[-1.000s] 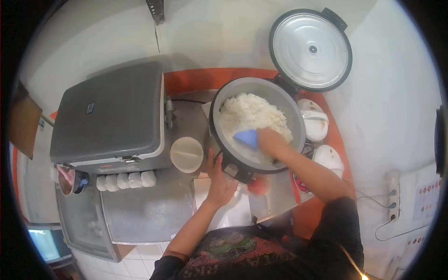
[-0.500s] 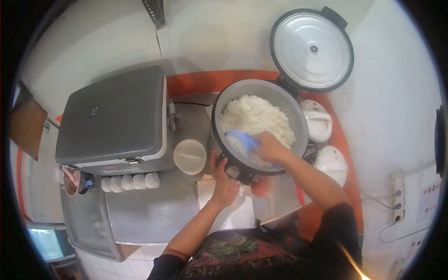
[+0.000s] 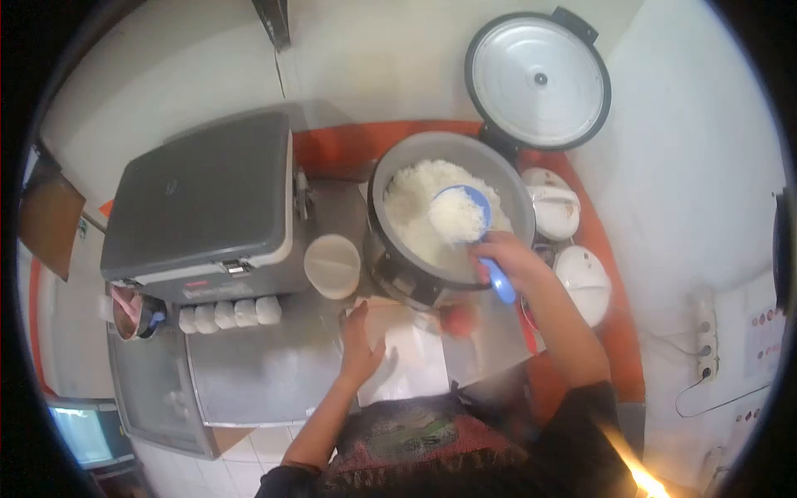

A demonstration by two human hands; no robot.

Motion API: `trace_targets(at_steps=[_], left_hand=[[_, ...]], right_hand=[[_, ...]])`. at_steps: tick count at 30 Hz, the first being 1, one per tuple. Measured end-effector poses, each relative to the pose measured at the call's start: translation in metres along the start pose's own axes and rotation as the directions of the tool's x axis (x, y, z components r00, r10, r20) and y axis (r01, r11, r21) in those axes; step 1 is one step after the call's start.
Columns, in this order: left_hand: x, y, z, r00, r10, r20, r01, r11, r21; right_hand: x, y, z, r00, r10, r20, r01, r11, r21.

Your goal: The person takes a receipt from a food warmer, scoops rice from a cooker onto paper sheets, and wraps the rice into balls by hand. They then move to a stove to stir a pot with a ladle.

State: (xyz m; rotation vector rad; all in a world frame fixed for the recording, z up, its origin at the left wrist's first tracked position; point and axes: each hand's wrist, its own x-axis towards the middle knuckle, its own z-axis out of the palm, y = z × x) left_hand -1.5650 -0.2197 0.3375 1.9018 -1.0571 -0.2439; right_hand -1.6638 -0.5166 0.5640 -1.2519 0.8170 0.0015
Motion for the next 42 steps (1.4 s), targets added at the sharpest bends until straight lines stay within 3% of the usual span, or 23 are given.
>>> trace_targets(at_steps=[5,6,9,11,13,14,17,20,23,26,29,31,32,35,38,40,42], left_hand=[[-0.025,-0.039,-0.002,0.962,-0.072,0.265,0.033,0.988,0.149],[-0.024,-0.043,-0.004,0.938,-0.043,0.344,-0.022,0.983,0.183],[-0.024,-0.050,-0.005,0.836,0.016,0.549,-0.184,0.950,0.253],[-0.026,-0.054,-0.005,0.755,0.005,0.656,-0.262,0.919,0.294],[-0.031,-0.065,0.001,0.753,-0.038,0.657,-0.216,0.929,0.301],[-0.031,-0.066,0.003,0.752,-0.060,0.656,-0.192,0.933,0.305],[-0.039,-0.068,0.006,0.764,-0.109,0.636,-0.143,0.932,0.332],[-0.048,-0.068,0.012,0.822,-0.073,0.565,-0.138,0.937,0.322],[-0.041,-0.059,0.010,0.790,-0.183,0.586,-0.065,0.924,0.376],[-0.040,-0.060,0.009,0.789,-0.163,0.593,-0.070,0.934,0.350],[-0.002,-0.041,0.000,0.618,-0.372,0.693,0.133,0.918,0.374],[-0.014,-0.067,0.018,0.858,-0.119,0.499,-0.090,0.923,0.374],[-0.020,-0.083,0.028,0.922,0.033,0.385,-0.199,0.895,0.399],[-0.036,-0.103,0.057,0.944,0.032,0.328,-0.151,0.926,0.347],[-0.034,-0.082,0.054,0.956,0.015,0.291,-0.136,0.906,0.401],[-0.020,-0.062,0.045,0.937,-0.126,0.325,0.005,0.938,0.348],[-0.006,-0.053,0.046,0.934,-0.184,0.307,0.060,0.927,0.371]], right_hand=[[-0.072,0.064,0.038,0.960,0.196,0.200,-0.213,0.975,0.069],[-0.079,0.085,0.046,0.952,0.237,0.194,-0.247,0.968,0.030],[-0.073,0.174,0.067,0.972,0.173,0.158,-0.186,0.980,0.073],[-0.051,0.254,0.083,0.983,-0.167,-0.074,0.133,0.931,-0.339],[-0.014,0.360,0.078,0.946,-0.311,0.090,0.300,0.735,-0.608],[-0.008,0.368,0.080,0.915,-0.358,0.187,0.378,0.595,-0.709],[-0.008,0.381,0.074,0.918,-0.352,0.183,0.339,0.455,-0.824],[-0.010,0.376,0.087,0.933,-0.359,0.040,0.192,0.400,-0.896],[-0.008,0.374,0.084,0.957,-0.276,0.089,0.208,0.440,-0.874],[-0.006,0.367,0.058,0.905,-0.313,0.290,0.426,0.642,-0.637],[-0.018,0.334,0.061,0.899,-0.348,0.267,0.437,0.668,-0.602],[-0.028,0.326,0.061,0.915,-0.354,0.191,0.398,0.731,-0.554],[-0.030,0.324,0.061,0.922,-0.356,0.151,0.380,0.761,-0.525],[-0.041,0.331,0.047,0.976,-0.181,-0.120,0.140,0.947,-0.290],[-0.047,0.348,0.012,0.834,-0.256,-0.489,0.189,0.965,-0.182],[-0.057,0.341,-0.011,0.691,-0.229,-0.686,0.221,0.970,-0.101],[-0.034,0.383,-0.063,0.536,-0.412,-0.737,0.249,0.911,-0.328]])
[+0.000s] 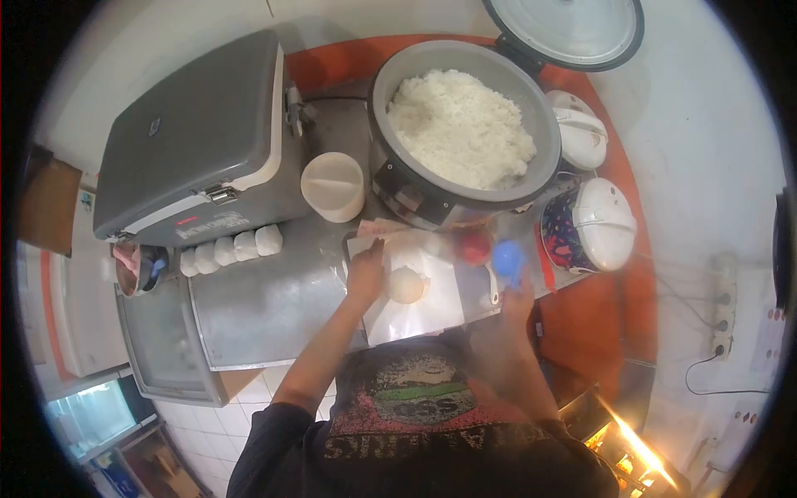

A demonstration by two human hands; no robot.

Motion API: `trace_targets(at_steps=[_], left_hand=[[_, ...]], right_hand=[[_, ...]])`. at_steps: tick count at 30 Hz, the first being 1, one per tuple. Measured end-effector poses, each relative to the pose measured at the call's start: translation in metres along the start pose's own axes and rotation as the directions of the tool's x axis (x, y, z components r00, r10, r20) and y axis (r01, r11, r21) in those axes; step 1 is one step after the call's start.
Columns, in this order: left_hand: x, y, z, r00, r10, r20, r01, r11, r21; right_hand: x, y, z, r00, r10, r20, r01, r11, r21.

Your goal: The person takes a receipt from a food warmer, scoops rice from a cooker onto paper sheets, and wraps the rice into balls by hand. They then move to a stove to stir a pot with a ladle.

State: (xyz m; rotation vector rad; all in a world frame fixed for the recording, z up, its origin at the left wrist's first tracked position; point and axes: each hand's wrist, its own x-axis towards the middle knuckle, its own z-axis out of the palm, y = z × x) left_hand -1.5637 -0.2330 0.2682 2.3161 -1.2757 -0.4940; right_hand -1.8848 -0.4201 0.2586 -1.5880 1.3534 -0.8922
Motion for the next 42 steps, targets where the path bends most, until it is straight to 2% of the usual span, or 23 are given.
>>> trace_targets(at_steps=[2,4,7,10,12,14,16,17,18,19,20,21,22,24,25,26,27,30,33,34,37,40,42], left_hand=[[0.009,0.006,0.000,0.997,-0.001,-0.082,0.009,0.995,0.104],[0.021,-0.007,0.021,0.996,0.057,-0.074,-0.053,0.997,0.048],[0.030,0.006,0.016,0.983,0.109,-0.149,-0.090,0.987,0.130],[0.035,0.011,0.001,0.977,0.136,-0.165,-0.088,0.960,0.267],[0.032,0.016,-0.016,0.970,0.184,-0.160,-0.136,0.953,0.270],[0.023,0.027,-0.042,0.949,0.264,-0.171,-0.231,0.954,0.192],[0.006,0.014,-0.029,0.947,0.322,0.007,-0.321,0.943,0.090],[-0.005,0.008,-0.023,0.931,0.355,0.089,-0.359,0.933,0.033],[-0.019,0.005,-0.019,0.921,0.383,0.075,-0.386,0.922,0.020],[-0.032,0.005,-0.014,0.911,0.410,0.053,-0.411,0.912,0.008],[-0.041,0.005,-0.010,0.902,0.432,0.027,-0.432,0.902,-0.001],[-0.046,0.005,-0.007,0.889,0.458,0.013,-0.458,0.889,0.023],[-0.051,0.005,-0.003,0.877,0.480,0.004,-0.480,0.876,0.047],[-0.058,0.005,0.000,0.861,0.508,-0.021,-0.507,0.861,0.044],[-0.062,0.006,0.001,0.891,0.453,-0.037,-0.448,0.889,0.093],[-0.062,0.011,-0.003,0.913,0.403,-0.057,-0.392,0.908,0.145],[-0.060,0.014,-0.008,0.931,0.356,-0.082,-0.335,0.922,0.195],[-0.058,-0.003,-0.024,0.933,0.111,-0.341,-0.013,0.961,0.277],[-0.053,-0.059,-0.004,0.986,0.068,-0.150,-0.092,0.983,-0.159],[-0.055,-0.060,-0.003,0.997,-0.075,-0.006,0.071,0.964,-0.258],[-0.056,-0.058,0.002,0.962,-0.173,0.209,0.255,0.844,-0.471],[-0.067,-0.042,0.022,0.895,-0.445,-0.016,0.340,0.706,-0.621],[-0.087,-0.031,0.026,0.902,-0.419,0.107,0.419,0.784,-0.459]], right_hand=[[0.032,0.041,-0.011,0.997,-0.079,-0.024,0.075,0.986,-0.151],[0.052,0.039,-0.010,0.910,-0.412,-0.033,0.344,0.798,-0.494],[0.075,0.051,0.003,0.849,-0.524,-0.066,0.399,0.720,-0.568],[0.051,-0.048,0.028,0.969,-0.221,-0.112,0.162,0.907,-0.389],[0.021,-0.097,0.058,0.976,-0.204,-0.075,0.182,0.956,-0.231],[0.004,-0.094,0.100,0.955,-0.260,0.143,0.248,0.964,0.095],[-0.016,-0.152,0.117,0.737,-0.502,0.452,0.589,0.806,-0.065],[-0.022,-0.152,0.130,0.588,-0.569,0.574,0.698,0.716,-0.005],[-0.025,-0.160,0.132,0.458,-0.482,0.747,0.696,0.717,0.036],[-0.022,-0.152,0.138,0.437,-0.206,0.876,0.690,0.702,-0.179],[-0.016,-0.136,0.148,0.409,0.094,0.908,0.693,0.615,-0.376],[-0.014,-0.148,0.153,0.381,0.385,0.841,0.703,0.470,-0.534],[-0.018,-0.158,0.145,0.444,0.334,0.831,0.684,0.472,-0.556],[-0.035,-0.139,0.143,0.389,0.036,0.921,0.787,0.507,-0.352],[-0.049,-0.125,0.140,0.349,-0.113,0.930,0.826,0.505,-0.248],[-0.058,-0.114,0.136,0.294,-0.030,0.955,0.833,0.498,-0.240],[-0.065,-0.103,0.132,0.298,-0.048,0.953,0.846,0.476,-0.241],[-0.077,-0.081,0.111,0.308,-0.074,0.948,0.874,0.415,-0.252],[-0.080,-0.063,0.097,0.339,-0.091,0.936,0.875,0.396,-0.278],[-0.079,-0.057,0.096,0.341,-0.105,0.934,0.881,0.381,-0.279],[-0.078,-0.049,0.089,0.345,-0.146,0.927,0.895,0.348,-0.278],[-0.075,-0.049,0.089,0.343,-0.166,0.924,0.900,0.338,-0.274],[-0.072,-0.053,0.088,0.341,-0.136,0.930,0.900,0.332,-0.282]])
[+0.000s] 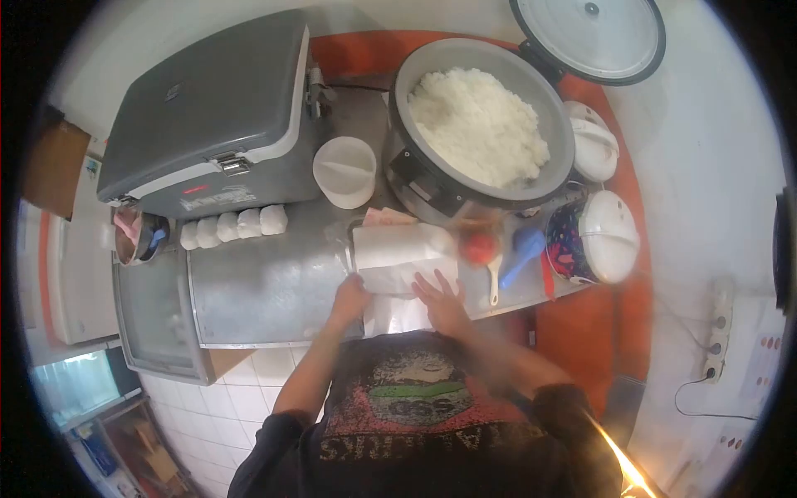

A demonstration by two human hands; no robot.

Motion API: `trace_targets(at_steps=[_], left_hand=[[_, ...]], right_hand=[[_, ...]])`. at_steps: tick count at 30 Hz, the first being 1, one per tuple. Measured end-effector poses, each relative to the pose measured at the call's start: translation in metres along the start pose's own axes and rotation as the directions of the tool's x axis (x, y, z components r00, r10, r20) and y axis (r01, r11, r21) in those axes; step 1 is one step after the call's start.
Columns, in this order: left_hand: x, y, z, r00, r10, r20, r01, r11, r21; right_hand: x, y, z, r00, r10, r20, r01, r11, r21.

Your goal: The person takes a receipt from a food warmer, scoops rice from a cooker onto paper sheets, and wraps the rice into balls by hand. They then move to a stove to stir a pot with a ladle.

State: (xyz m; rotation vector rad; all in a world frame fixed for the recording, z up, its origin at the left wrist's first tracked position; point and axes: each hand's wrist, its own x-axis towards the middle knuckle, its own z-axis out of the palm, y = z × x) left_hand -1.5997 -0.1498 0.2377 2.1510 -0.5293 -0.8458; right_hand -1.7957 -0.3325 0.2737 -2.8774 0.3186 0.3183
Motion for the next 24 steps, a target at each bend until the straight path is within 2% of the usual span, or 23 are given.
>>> trace_targets(at_steps=[1,2,4,5,6,7,8,9,12,14,15,16,17,18,21,24], left_hand=[[-0.012,-0.001,0.003,0.998,-0.026,0.058,0.020,0.995,0.096],[-0.024,-0.005,0.006,0.978,-0.019,0.208,-0.006,0.993,0.118],[-0.041,-0.010,0.009,0.875,-0.014,0.484,-0.066,0.987,0.148],[-0.045,-0.002,0.006,0.862,-0.087,0.500,0.138,0.988,-0.067],[-0.049,0.012,0.001,0.835,-0.151,0.529,0.335,0.902,-0.271],[-0.052,0.023,-0.003,0.797,-0.201,0.569,0.506,0.737,-0.449],[-0.051,0.027,-0.005,0.786,-0.151,0.600,0.588,0.484,-0.648],[-0.051,0.031,-0.005,0.828,-0.144,0.542,0.534,0.496,-0.684],[-0.047,0.044,-0.001,0.933,-0.106,0.344,0.345,0.530,-0.775],[-0.040,0.056,-0.001,0.977,-0.075,0.201,0.209,0.551,-0.808],[-0.037,0.073,-0.008,0.970,0.244,0.004,-0.211,0.845,-0.492],[-0.032,0.098,-0.018,0.812,0.583,-0.024,-0.584,0.812,-0.019],[-0.031,0.114,-0.022,0.559,0.819,0.129,-0.775,0.461,0.433],[-0.024,0.111,-0.011,0.682,0.720,0.128,-0.708,0.606,0.362],[0.010,0.085,0.004,0.726,0.608,0.321,-0.678,0.555,0.482],[0.027,0.071,0.007,0.817,0.438,0.376,-0.573,0.687,0.447]], right_hand=[[-0.001,0.001,-0.002,0.999,-0.008,-0.031,0.009,0.999,0.045],[-0.003,0.001,-0.006,0.998,-0.015,-0.063,0.021,0.996,0.089],[-0.004,-0.001,-0.016,0.996,-0.012,-0.092,0.026,0.987,0.162],[-0.005,-0.003,-0.023,0.996,-0.001,-0.087,0.017,0.981,0.192],[-0.005,-0.006,-0.026,0.997,0.009,-0.082,0.009,0.975,0.223],[-0.005,-0.008,-0.025,0.995,0.012,-0.102,0.011,0.975,0.224],[-0.006,-0.010,-0.025,0.993,0.014,-0.120,0.013,0.975,0.223],[-0.007,-0.012,-0.025,0.990,0.015,-0.139,0.017,0.975,0.220],[0.004,-0.009,0.004,0.972,0.018,-0.235,-0.014,1.000,0.021],[0.012,-0.004,0.007,0.948,0.008,-0.319,0.007,0.999,0.045],[0.016,-0.002,0.006,0.933,0.007,-0.359,0.015,0.998,0.058],[0.024,0.000,-0.005,0.955,0.018,-0.295,0.011,0.995,0.097],[0.032,-0.001,-0.024,0.973,0.029,-0.229,0.002,0.991,0.137],[0.040,0.000,-0.035,0.986,0.034,-0.161,-0.006,0.984,0.175],[0.056,0.017,-0.033,0.984,-0.085,-0.154,0.110,0.981,0.161],[0.060,0.038,-0.031,0.971,-0.032,-0.238,0.131,0.901,0.413]])
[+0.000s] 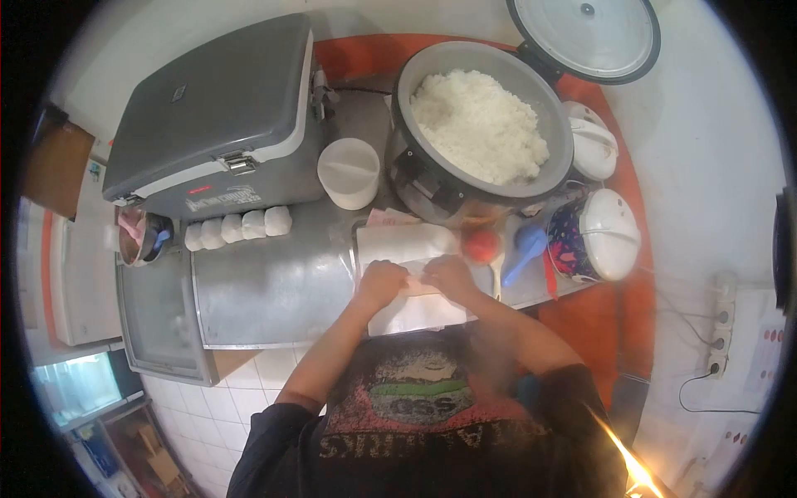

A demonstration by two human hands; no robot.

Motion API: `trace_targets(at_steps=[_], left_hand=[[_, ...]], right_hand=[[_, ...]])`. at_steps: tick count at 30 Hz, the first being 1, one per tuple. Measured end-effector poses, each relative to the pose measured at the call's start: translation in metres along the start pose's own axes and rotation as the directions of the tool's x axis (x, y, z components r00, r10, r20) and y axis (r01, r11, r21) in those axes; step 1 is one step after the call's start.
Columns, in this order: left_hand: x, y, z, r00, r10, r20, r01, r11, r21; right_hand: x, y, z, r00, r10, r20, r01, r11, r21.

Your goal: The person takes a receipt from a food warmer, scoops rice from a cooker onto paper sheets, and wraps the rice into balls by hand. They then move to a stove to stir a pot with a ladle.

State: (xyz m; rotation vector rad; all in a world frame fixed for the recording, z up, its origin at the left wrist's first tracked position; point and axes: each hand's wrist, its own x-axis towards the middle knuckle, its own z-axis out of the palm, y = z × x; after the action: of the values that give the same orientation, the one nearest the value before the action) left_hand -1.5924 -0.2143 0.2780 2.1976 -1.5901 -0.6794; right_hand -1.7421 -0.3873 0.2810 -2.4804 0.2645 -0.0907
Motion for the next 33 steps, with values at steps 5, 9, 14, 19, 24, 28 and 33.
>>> trace_targets(at_steps=[5,9,14,19,24,28,33], left_hand=[[-0.016,-0.025,0.000,0.968,-0.182,-0.173,0.127,0.949,-0.288],[-0.018,-0.018,-0.006,0.800,-0.051,-0.598,0.004,0.997,-0.080],[-0.017,-0.015,0.025,0.840,-0.406,-0.360,0.264,0.885,-0.383],[-0.015,-0.013,0.027,0.855,-0.391,-0.340,0.232,0.876,-0.423],[-0.018,-0.019,0.030,0.896,-0.050,-0.441,0.072,0.997,0.035],[-0.037,-0.008,0.020,0.942,-0.068,-0.330,0.105,0.990,0.096],[-0.051,-0.007,0.027,0.932,0.023,-0.361,0.048,0.981,0.185]], right_hand=[[-0.007,0.022,0.000,0.998,0.009,-0.061,-0.009,1.000,-0.006],[-0.004,0.018,0.018,0.925,-0.113,-0.363,0.016,0.966,-0.259],[0.007,0.002,0.031,0.964,0.209,-0.164,-0.243,0.944,-0.225],[0.005,0.007,0.064,0.917,0.286,-0.279,-0.299,0.954,-0.002],[-0.007,0.027,0.080,0.944,0.203,-0.261,-0.220,0.975,-0.037],[-0.033,0.020,0.064,0.964,-0.015,-0.266,-0.055,0.966,-0.252],[-0.051,-0.003,0.041,0.964,-0.065,-0.256,-0.029,0.937,-0.347]])
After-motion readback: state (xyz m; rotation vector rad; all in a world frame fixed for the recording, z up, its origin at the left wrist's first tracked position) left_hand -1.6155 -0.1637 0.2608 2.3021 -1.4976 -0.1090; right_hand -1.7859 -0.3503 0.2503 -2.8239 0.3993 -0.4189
